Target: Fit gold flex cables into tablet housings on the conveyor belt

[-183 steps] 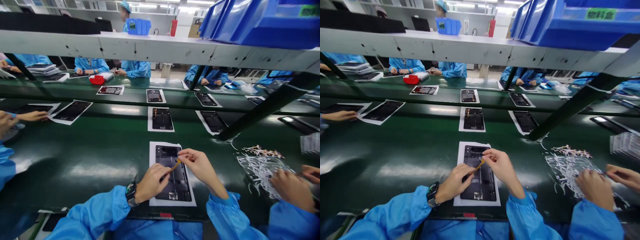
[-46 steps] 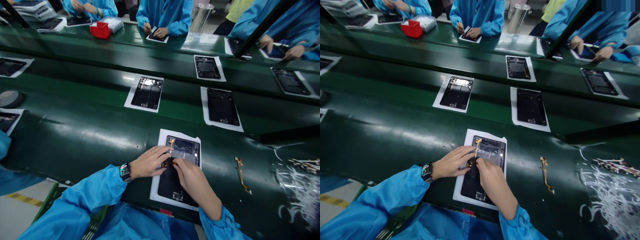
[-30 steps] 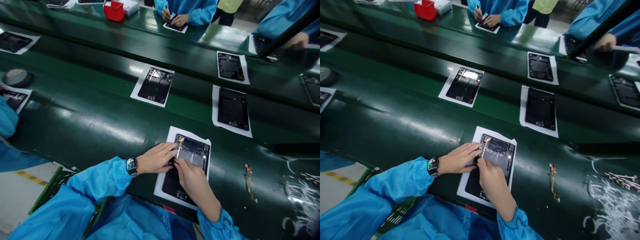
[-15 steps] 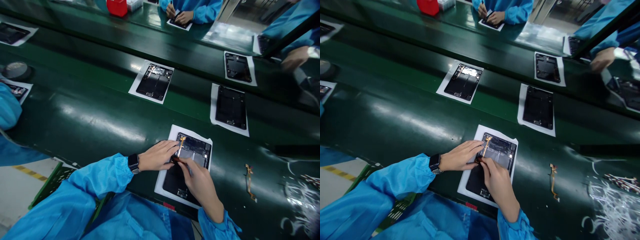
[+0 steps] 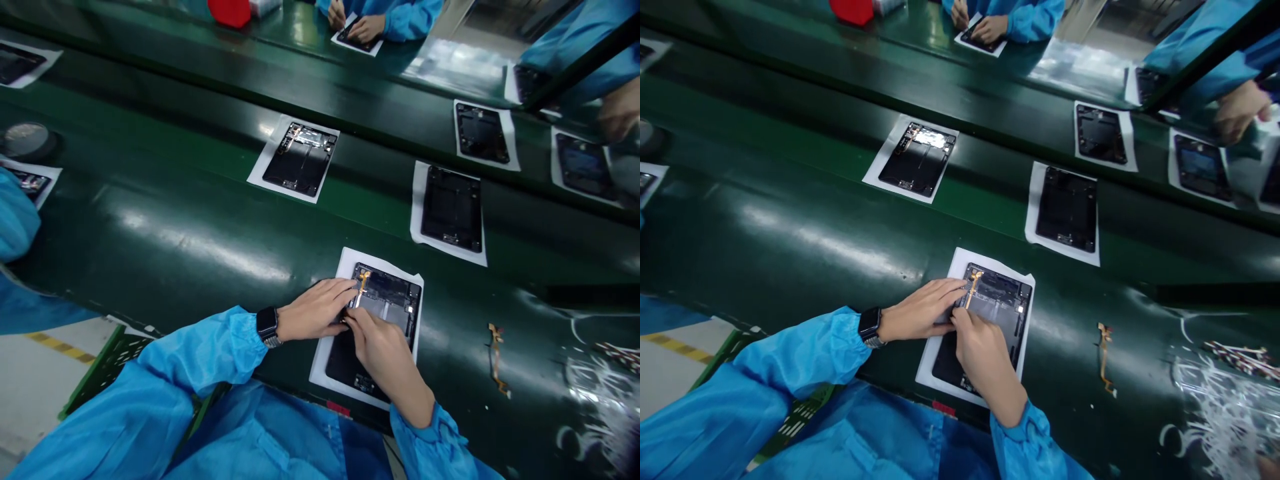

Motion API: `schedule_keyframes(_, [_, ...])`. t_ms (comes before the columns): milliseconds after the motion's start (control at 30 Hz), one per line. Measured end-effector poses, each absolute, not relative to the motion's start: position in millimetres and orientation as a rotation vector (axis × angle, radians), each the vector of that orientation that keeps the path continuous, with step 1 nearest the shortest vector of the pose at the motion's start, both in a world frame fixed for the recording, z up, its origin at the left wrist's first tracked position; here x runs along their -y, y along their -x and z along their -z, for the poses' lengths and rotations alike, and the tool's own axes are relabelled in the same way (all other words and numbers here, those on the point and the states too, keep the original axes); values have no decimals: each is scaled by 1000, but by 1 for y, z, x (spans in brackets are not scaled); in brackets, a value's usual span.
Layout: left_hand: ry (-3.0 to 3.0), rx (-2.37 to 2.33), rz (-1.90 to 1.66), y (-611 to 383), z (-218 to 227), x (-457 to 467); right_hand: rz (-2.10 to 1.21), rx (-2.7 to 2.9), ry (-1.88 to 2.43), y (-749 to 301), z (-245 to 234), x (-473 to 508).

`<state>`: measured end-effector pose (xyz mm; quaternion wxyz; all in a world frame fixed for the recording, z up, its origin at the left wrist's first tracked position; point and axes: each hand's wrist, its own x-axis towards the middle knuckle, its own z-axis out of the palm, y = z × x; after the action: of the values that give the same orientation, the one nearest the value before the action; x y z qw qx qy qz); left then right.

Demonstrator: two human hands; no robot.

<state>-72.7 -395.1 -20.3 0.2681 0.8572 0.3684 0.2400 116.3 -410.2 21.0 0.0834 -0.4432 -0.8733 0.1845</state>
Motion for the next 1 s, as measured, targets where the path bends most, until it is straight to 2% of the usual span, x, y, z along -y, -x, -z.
schedule_keyframes(500, [-2293, -993, -640, 73, 20, 394, -381, 2645, 1380, -112, -15, 416])
schedule_keyframes(667, [-2300, -1022, -627, 73, 20, 396, -498, 2520, 1379, -116, -8, 418])
schedule_keyframes(767, [-2307, -1009, -617, 75, 16, 397, -713, 2179, 1410, -128, -2, 418])
schedule_keyframes(933, [-2324, -1101, -761, 74, 8, 369, -1068, 1099, 1403, -158, 4, 413])
schedule_keyframes(1000, [-2389, -1209, -681, 67, 4, 343, -1238, 839, 1308, -168, 2, 411])
